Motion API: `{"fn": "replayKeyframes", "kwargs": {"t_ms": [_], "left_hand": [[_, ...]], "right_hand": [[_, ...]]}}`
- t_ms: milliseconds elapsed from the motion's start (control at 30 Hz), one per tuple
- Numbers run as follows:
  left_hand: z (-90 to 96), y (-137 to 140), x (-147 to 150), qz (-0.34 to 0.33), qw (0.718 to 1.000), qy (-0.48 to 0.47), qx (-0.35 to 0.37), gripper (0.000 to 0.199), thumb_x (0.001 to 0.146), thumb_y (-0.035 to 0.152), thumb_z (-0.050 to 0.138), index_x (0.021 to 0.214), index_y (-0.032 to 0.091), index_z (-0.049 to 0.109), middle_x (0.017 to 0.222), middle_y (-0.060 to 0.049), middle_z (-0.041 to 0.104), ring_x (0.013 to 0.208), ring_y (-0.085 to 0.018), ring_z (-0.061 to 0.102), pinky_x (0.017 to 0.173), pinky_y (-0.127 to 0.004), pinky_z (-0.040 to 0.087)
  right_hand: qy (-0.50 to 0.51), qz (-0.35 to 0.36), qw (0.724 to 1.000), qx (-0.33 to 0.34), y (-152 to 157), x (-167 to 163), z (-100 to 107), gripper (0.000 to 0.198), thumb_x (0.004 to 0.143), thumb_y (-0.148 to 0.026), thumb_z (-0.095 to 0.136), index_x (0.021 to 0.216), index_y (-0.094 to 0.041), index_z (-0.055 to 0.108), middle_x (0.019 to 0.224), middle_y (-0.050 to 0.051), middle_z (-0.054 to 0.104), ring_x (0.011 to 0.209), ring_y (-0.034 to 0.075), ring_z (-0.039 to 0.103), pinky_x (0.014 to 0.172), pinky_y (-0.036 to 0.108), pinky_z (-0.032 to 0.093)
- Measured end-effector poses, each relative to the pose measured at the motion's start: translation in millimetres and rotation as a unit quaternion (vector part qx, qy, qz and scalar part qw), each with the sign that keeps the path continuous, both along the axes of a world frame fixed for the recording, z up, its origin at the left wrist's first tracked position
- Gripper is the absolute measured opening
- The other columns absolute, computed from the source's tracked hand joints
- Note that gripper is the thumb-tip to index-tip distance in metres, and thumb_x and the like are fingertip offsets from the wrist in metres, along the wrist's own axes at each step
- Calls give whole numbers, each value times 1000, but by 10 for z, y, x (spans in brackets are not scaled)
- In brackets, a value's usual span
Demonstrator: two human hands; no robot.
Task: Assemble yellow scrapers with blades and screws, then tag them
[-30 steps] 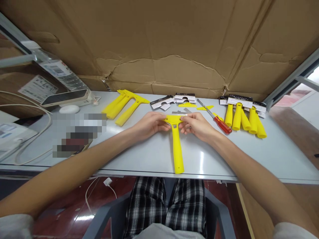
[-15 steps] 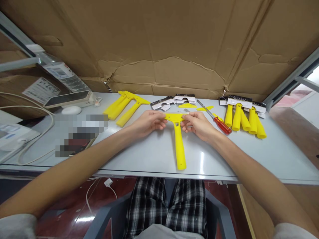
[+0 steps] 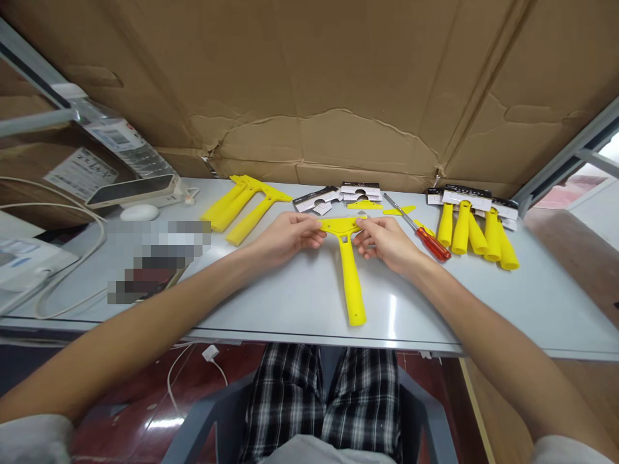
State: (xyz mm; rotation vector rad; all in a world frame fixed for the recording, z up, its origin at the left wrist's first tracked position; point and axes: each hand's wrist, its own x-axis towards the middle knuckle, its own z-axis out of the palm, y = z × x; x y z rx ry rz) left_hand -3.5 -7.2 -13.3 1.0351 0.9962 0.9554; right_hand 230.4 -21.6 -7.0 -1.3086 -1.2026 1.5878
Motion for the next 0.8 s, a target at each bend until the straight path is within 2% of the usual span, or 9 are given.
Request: {"fn": "replayKeyframes", "kwargs": {"t_ms": [333, 800], "left_hand": [[19, -28, 32, 5, 1000, -4, -10, 12, 95, 11, 68, 86, 6, 74, 75, -12, 75, 59, -14, 71, 59, -24, 58], [65, -49, 43, 10, 1000, 13, 0, 18, 96, 7, 62, 82, 7, 72, 73, -9, 74, 57, -11, 70, 58, -20, 58]], "right_hand": [[21, 10, 1000, 9, -28, 13, 16, 37, 76, -38, 79, 87, -8, 60, 91, 12, 70, 62, 6, 59, 52, 19, 45], [44, 8, 999, -3, -16, 0, 23, 25, 78, -28, 69, 89, -10, 56, 86, 10, 66, 62, 9, 59, 52, 23, 47]]}}
